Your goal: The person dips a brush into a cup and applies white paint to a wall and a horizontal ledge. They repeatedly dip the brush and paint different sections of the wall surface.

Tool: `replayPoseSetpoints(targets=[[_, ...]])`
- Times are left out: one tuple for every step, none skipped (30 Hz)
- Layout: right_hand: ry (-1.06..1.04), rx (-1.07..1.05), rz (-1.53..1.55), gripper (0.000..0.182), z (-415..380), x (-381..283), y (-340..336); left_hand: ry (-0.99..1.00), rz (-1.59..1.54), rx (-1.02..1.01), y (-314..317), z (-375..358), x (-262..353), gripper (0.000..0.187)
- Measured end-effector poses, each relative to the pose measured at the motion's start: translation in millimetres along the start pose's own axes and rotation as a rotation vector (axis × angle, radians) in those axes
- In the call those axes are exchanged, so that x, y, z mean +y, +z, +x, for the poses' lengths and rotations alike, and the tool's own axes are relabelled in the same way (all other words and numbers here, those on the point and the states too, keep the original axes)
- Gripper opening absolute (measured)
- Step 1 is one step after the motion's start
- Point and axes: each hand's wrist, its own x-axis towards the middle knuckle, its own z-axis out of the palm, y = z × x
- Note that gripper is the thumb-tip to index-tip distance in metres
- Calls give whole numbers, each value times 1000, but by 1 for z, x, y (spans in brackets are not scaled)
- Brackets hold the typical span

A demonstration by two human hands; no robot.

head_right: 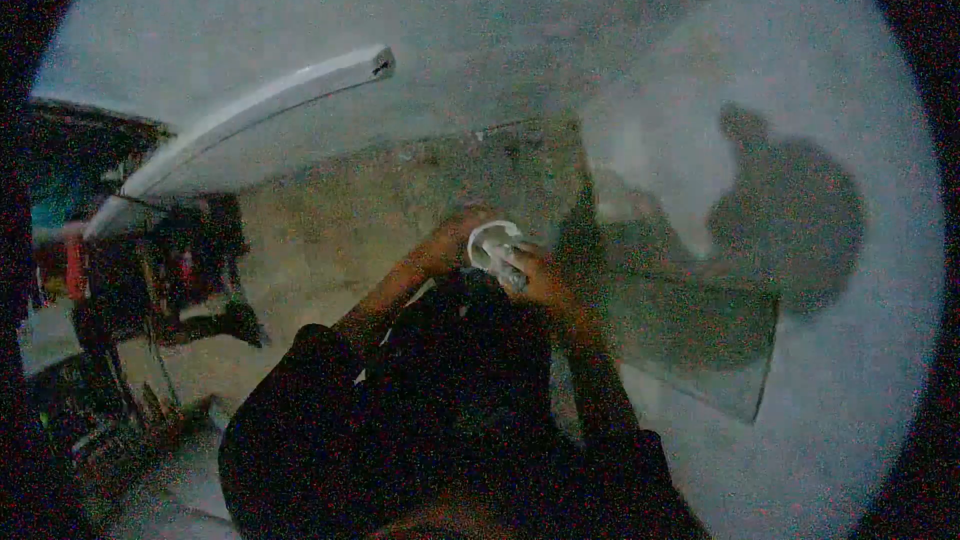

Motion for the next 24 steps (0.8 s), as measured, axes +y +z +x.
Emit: replayPoseSetpoints(targets=[[53, -13, -55, 50, 8, 5, -2, -24, -6, 20, 4, 4, -5, 67], [37, -38, -57, 50, 13, 8, -7, -190, -183, 6, 7, 8, -10, 64], [101, -52, 94, 51, 20, -8, -23, -349, -359, -6, 9, 15, -15, 60], [128, -71, 168, 52, 29, 1, -26, -279, -184, 25, 6, 22, -12, 59], [157, -88, 242, 53, 38, 11, -30, -218, -4, 66, 3, 29, -12, 58], [177, -4, 235, 54, 53, 46, -20, -238, 2, 85, 10, 34, -24, 58], [195, 80, 234, 54, 68, 89, -5, -300, -30, 140, 18, 39, -41, 59], [168, 80, 256, 54, 61, 146, 27, -349, -39, 182, 28, 34, -44, 61], [161, 55, 282, 51, 78, 182, 29, -381, -32, 183, 40, 48, -65, 61], [145, 15, 299, 48, 94, 199, 24, -451, -37, 231, 50, 57, -86, 63], [135, -24, 311, 45, 111, 214, 22, -516, -44, 270, 61, 59, -107, 66], [120, -50, 311, 42, 128, 234, 24, -542, -44, 255, 71, 63, -132, 66], [102, -72, 307, 39, 141, 252, 29, -572, -67, 239, 82, 63, -158, 66], [74, -77, 289, 36, 154, 273, 36, -594, -91, 223, 94, 66, -184, 66], [32, -76, 268, 34, 170, 297, 44, -592, -10, 204, 108, 80, -220, 69], [-93, 25, 134, 27, 172, 305, 56, -583, -15, 203, 109, 73, -233, 69], [-85, 24, 130, 27, 178, 319, 66, -596, 37, 236, 119, 69, -255, 70], [-297, 62, 157, 32, 188, 315, 66, -612, 88, 272, 126, 65, -271, 71], [-406, 78, 165, 35, 193, 305, 70, -548, 198, 305, 123, 56, -273, 74], [-516, 93, 172, 38, 198, 295, 75, -549, 192, 313, 121, 56, -274, 74], [-554, 123, 123, 28, 203, 291, 81, -568, 87, 392, 117, 58, -273, 78], [-584, 151, 92, 23, 213, 298, 93, -579, -12, 468, 121, 62, -291, 82], [-613, 179, 61, 18, 222, 306, 105, -558, 0, 481, 127, 62, -314, 82], [-535, 234, 131, 21, 226, 307, 115, -572, 39, 498, 134, 57, -339, 81]])
